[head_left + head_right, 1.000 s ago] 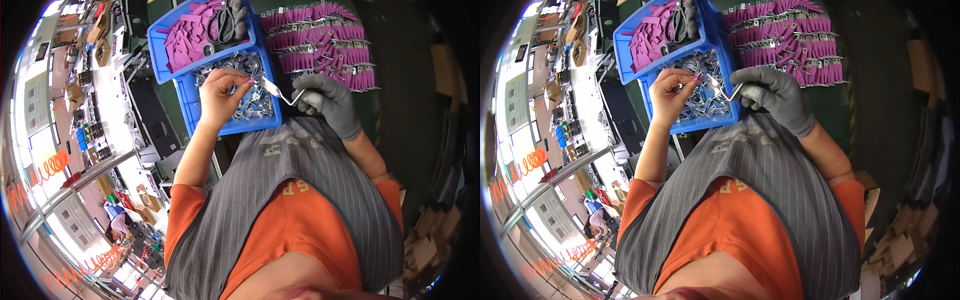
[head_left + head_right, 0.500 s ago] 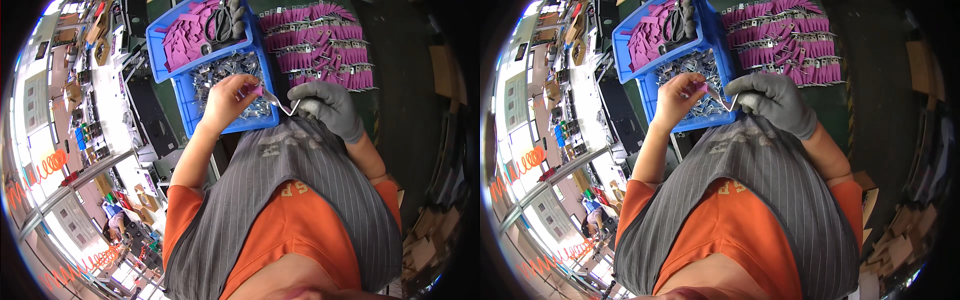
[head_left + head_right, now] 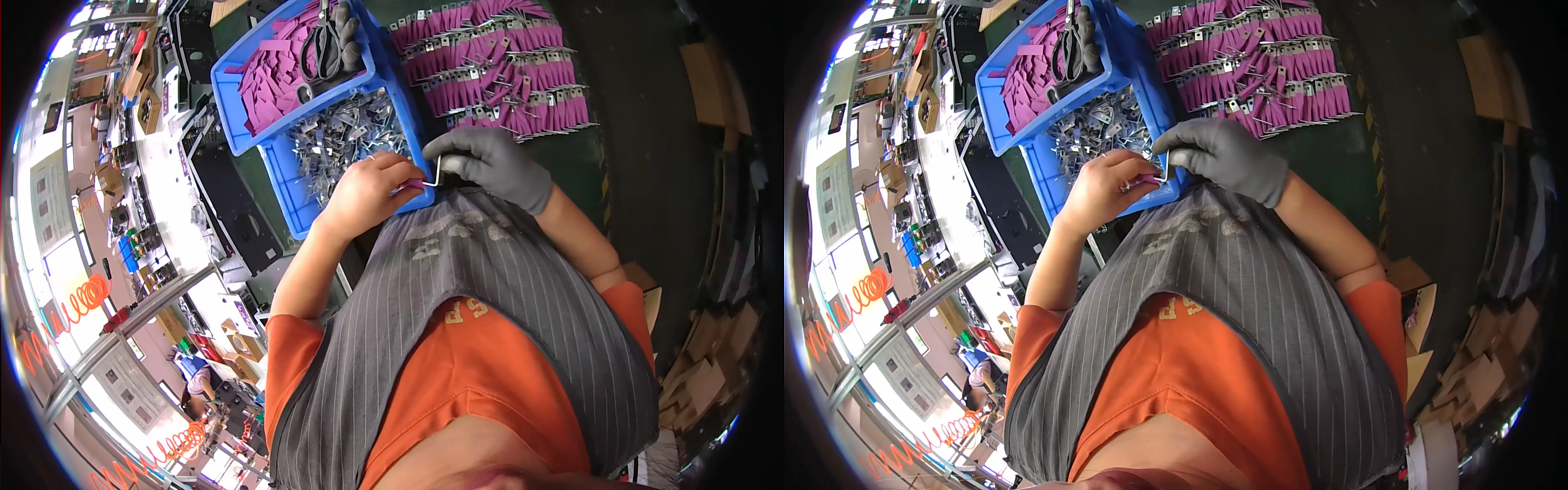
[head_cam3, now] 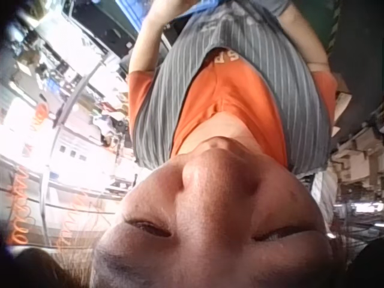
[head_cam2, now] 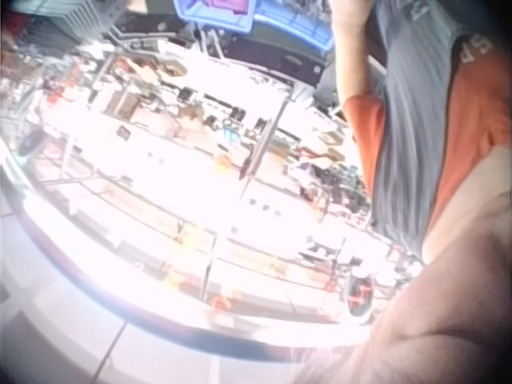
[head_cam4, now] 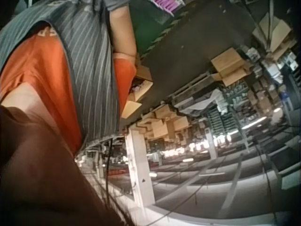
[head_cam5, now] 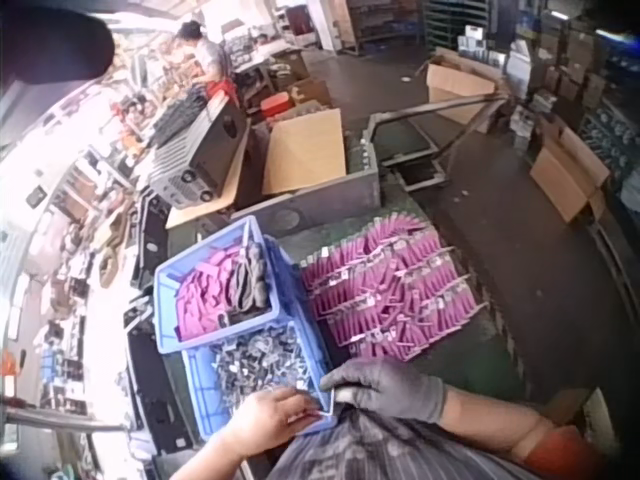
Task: The person repeatedly picks up small metal brackets from a blue bin and attaches pink plastic strips to them using a metal tool. The person then places the assembled units onto a green workbench surface. The task involves repetitive manual assembly of small hardware components.
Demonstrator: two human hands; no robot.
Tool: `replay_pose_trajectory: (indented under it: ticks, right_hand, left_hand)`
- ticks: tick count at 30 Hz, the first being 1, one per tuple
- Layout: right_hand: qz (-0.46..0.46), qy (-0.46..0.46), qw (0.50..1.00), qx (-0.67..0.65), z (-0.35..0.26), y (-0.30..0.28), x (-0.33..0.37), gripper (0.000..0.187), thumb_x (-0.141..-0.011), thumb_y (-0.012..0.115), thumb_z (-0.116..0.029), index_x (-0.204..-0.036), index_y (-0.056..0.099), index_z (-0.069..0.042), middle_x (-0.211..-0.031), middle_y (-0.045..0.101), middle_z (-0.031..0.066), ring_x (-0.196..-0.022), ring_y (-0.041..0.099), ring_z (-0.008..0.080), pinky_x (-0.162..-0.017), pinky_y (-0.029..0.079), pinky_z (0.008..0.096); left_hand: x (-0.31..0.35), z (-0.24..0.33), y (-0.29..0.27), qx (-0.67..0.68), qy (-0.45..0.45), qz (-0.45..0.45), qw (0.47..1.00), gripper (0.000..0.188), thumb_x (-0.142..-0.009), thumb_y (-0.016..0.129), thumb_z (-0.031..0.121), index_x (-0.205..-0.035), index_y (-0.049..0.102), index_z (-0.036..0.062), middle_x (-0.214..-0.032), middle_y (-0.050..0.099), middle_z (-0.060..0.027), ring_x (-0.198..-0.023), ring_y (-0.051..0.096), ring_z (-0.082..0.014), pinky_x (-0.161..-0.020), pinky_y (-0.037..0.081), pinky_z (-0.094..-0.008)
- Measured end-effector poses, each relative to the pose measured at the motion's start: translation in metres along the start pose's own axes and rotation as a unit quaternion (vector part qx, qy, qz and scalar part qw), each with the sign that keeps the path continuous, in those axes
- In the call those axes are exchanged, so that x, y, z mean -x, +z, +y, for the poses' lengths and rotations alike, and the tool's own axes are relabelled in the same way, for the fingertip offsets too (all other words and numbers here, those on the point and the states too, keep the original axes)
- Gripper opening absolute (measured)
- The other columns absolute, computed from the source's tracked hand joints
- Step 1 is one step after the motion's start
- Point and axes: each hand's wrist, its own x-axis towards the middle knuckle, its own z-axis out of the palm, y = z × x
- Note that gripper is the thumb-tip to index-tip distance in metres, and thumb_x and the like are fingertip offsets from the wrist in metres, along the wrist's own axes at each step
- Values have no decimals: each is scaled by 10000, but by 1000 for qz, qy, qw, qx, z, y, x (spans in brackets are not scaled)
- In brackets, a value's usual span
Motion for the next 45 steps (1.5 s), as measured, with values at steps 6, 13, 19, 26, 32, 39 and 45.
replay_pose_trajectory:
  ticks: [6, 13, 19, 26, 32, 39, 45]
  right_hand:
    - [12, -30, 996, 80, 30, 11, 3, 185, -834, 653, -124, -993, 660, -31, -866, 629, 68, -825, 585, 200, -776, 459, 316]
    - [203, 17, 941, 270, 84, -25, 17, 231, -862, 611, -166, -1081, 647, -103, -933, 664, 105, -845, 636, 269, -750, 504, 362]
    - [183, 94, 917, 342, 119, -27, 28, 269, -865, 568, -142, -1126, 626, -119, -991, 661, 129, -872, 639, 301, -744, 511, 385]
    - [90, 71, 965, 235, 104, 3, 24, 246, -863, 571, -125, -1086, 635, -47, -1009, 665, 143, -943, 644, 282, -821, 505, 352]
    - [17, 78, 977, 197, 94, 11, 21, 253, -859, 571, -113, -1088, 629, -24, -1044, 654, 158, -982, 635, 282, -859, 493, 350]
    - [32, 88, 979, 181, 93, 9, 27, 265, -876, 549, -167, -1086, 625, -24, -1066, 648, 155, -1007, 624, 292, -885, 482, 368]
    - [27, 92, 988, 120, 98, 11, 23, 247, -875, 565, -124, -1090, 627, -21, -1050, 659, 138, -993, 634, 249, -880, 483, 340]
  left_hand:
    - [4, -2, 17, -66, -12, 11, 998, 201, -722, 746, 147, -898, 653, 120, -855, 629, -46, -792, 630, -249, -672, 520, -353]
    - [11, -11, 10, -23, -142, 120, 982, 378, -719, 751, 107, -1074, 622, 129, -1095, 596, -50, -747, 613, -219, -670, 518, -329]
    - [26, -30, 11, -12, -155, 78, 985, 162, -774, 707, 168, -927, 678, 123, -855, 649, -54, -695, 620, -224, -635, 507, -334]
    - [6, -64, -80, -187, -158, 290, 925, 70, -793, 712, 183, -850, 713, 143, -755, 675, -33, -580, 593, -170, -548, 468, -286]
    - [-3, -143, -135, -307, -472, 124, 817, 369, -759, 670, 496, -960, 740, 194, -892, 718, -43, -851, 684, -241, -761, 524, -344]
    - [5, -192, -118, -131, -457, 143, 868, 372, -672, 756, 445, -866, 747, 127, -784, 706, -50, -729, 670, -175, -714, 509, -311]
    - [22, -184, -107, 167, -213, 457, 847, 117, -876, 655, 149, -901, 596, 51, -735, 623, -12, -582, 512, -50, -505, 397, -198]
